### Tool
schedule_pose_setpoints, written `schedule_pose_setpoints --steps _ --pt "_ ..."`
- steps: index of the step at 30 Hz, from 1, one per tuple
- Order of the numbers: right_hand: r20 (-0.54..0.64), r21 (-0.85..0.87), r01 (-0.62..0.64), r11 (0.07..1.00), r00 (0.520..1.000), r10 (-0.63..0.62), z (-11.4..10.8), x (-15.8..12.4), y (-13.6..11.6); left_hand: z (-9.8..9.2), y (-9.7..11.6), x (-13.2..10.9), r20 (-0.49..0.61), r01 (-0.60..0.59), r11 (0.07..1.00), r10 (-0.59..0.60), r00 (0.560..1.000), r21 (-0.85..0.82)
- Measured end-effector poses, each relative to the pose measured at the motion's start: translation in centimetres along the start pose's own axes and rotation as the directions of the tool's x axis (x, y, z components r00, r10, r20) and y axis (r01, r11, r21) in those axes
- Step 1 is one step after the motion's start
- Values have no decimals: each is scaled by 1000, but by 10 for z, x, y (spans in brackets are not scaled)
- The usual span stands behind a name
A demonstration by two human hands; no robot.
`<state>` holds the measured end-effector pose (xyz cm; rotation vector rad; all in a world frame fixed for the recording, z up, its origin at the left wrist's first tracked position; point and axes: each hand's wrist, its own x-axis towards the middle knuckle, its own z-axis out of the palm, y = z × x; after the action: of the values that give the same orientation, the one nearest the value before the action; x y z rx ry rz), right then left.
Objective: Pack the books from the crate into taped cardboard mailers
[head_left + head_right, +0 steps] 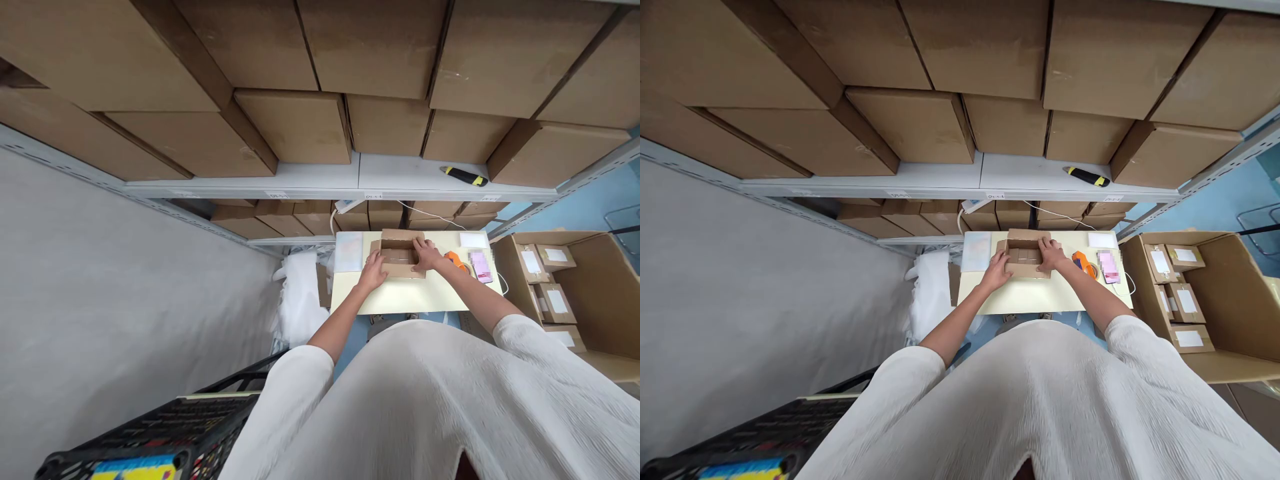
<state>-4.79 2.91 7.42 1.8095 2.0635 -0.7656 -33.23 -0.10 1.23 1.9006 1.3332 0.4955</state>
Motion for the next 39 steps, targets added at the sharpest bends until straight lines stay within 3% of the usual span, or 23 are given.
schedule_pose_setpoints --steps 5,12,15,18,21,24,32,37,39 --pt "-15 -77 -23 997 1000 22 0 1 -6 -1 -14 -3 -89 48 983 -65 994 -177" --pt "-14 -101 -46 994 999 45 -2 -2 -7 -34 -55 7 -187 191 912 -273 944 -362" --pt "-21 -101 -50 994 999 48 -3 -6 -8 -50 -77 13 -276 267 905 -364 890 -331" --pt "-22 -88 -53 995 998 51 -2 -9 -8 -63 -99 18 -336 410 871 -485 808 -270" --pt "-27 -74 -59 996 998 57 -3 -12 -9 -71 -120 21 -333 527 814 -580 743 -243" --pt "-30 -65 -61 996 998 60 -4 -12 -10 -76 -133 26 -296 583 772 -635 713 -253" --pt "-18 -62 -72 996 997 71 -4 -13 -10 -84 -133 34 -210 631 679 -725 656 -375" --pt "-16 -43 -73 996 997 72 -5 -15 -11 -87 -131 30 -221 567 694 -698 681 -443" --pt "-13 -40 -79 996 997 79 -5 -15 -12 -88 -133 31 -185 601 666 -723 665 -442"
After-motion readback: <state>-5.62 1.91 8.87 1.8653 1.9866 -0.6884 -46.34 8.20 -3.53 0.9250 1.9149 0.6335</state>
